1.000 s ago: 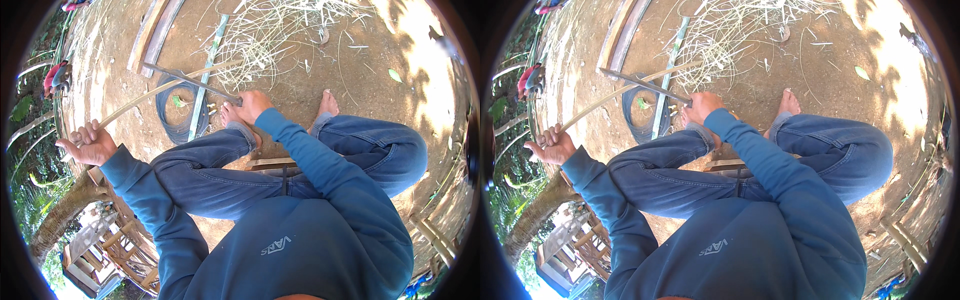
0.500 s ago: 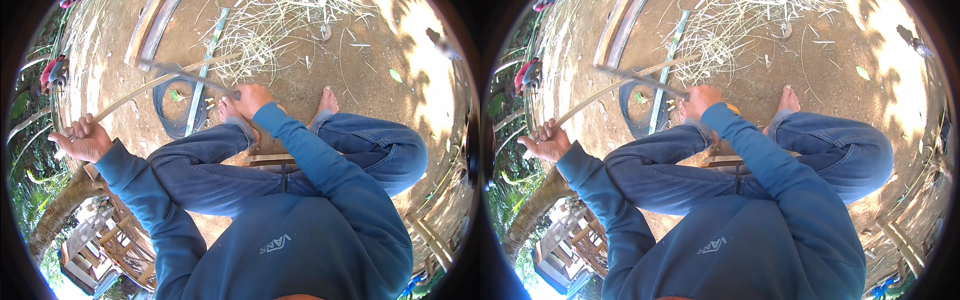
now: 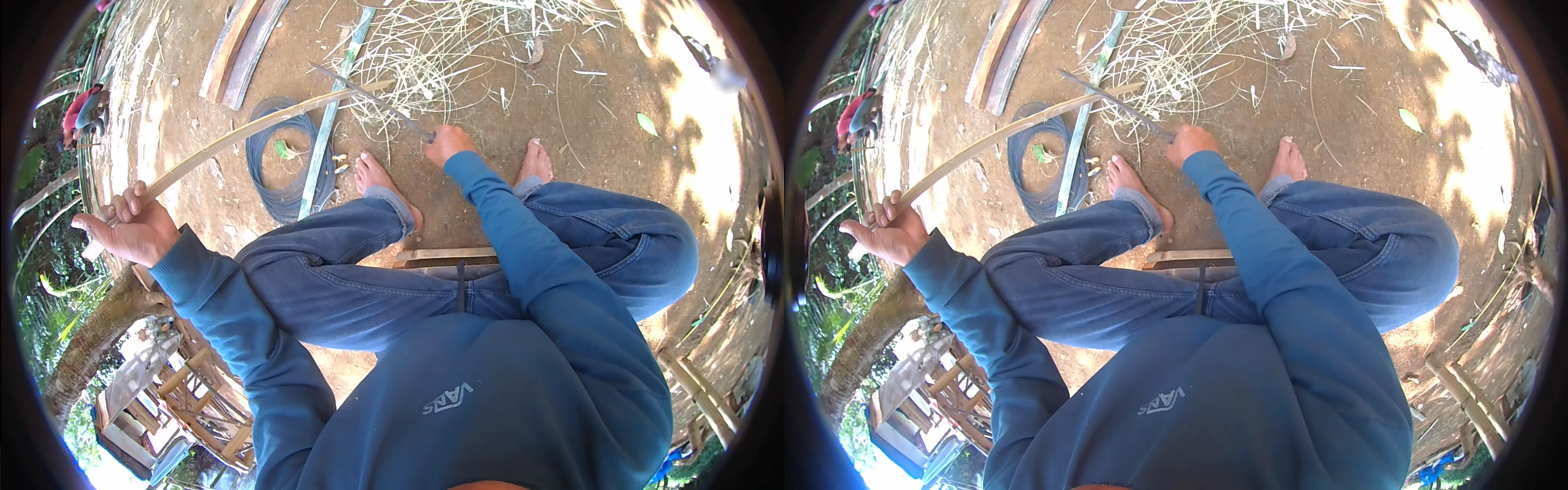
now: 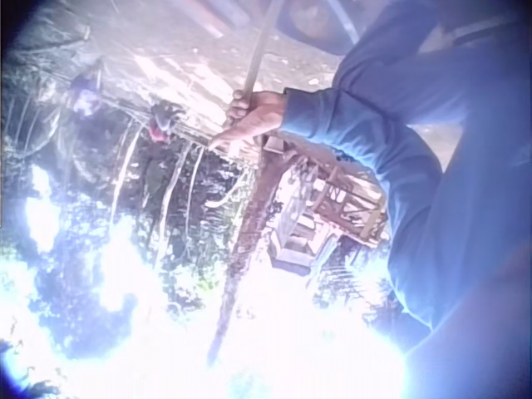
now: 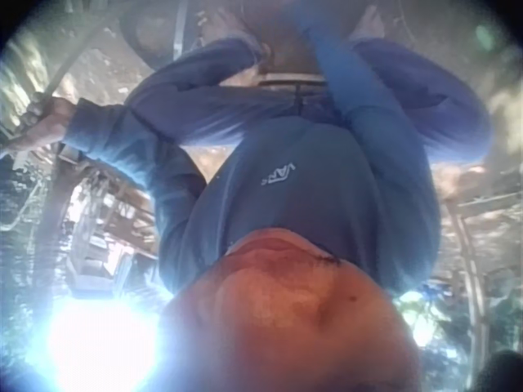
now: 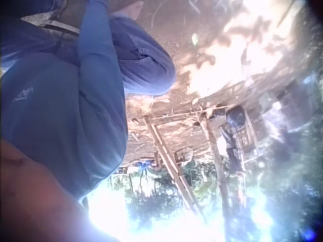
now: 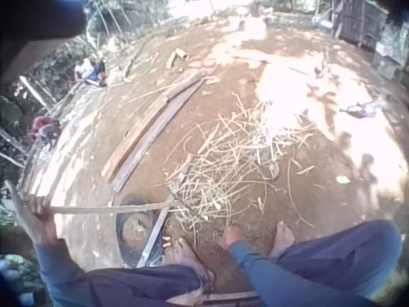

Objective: The person sits on the ground and uses a machete to shave thin strips from a long piece of bamboo. They repeatedly draw the blade along the bamboo to remove the outer layer, creating a pile of shavings on the ground.

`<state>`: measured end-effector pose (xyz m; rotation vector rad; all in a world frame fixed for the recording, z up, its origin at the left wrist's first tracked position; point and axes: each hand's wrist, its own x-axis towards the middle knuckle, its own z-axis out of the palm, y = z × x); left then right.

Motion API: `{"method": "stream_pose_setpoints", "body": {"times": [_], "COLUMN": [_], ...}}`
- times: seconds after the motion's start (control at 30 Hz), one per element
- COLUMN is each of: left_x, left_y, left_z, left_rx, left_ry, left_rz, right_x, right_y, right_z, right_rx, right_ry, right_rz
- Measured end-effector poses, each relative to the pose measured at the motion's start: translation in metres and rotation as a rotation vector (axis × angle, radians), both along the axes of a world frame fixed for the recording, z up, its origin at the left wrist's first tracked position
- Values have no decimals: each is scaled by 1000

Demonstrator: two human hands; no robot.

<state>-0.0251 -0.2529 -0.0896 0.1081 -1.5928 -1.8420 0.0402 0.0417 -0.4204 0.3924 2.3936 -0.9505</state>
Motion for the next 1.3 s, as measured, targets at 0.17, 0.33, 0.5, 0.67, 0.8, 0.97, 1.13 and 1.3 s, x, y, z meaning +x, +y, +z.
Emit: {"method": "stream_pose_setpoints", "body": {"times": [0.17,0.33,0.5,0.67,0.8,0.97,1.13,1.3], "left_x": [-7,-11,-11,-10,-9,-10,-5,-3], "left_y": [-1,-7,-15,-13,-16,-4,-11,-2], "left_z": [0,-5,-3,-8,-8,-9,-8,-5], "left_rx": [11,49,44,1,-29,-48,-54,-39], "left_ry": [-11,-3,-9,-24,-30,-44,-49,-47], "left_rz": [57,148,118,139,166,156,153,196], "right_x": [8,18,10,4,8,6,7,3], "right_y": [32,33,-32,-54,-47,-47,-23,-22], "right_z": [-49,-48,29,84,48,64,8,5], "right_rx": [38,37,-197,-303,-239,-229,-116,-63], "right_ry": [-180,-142,218,284,287,220,222,137], "right_rz": [-89,-149,37,178,19,77,-2,1]}}
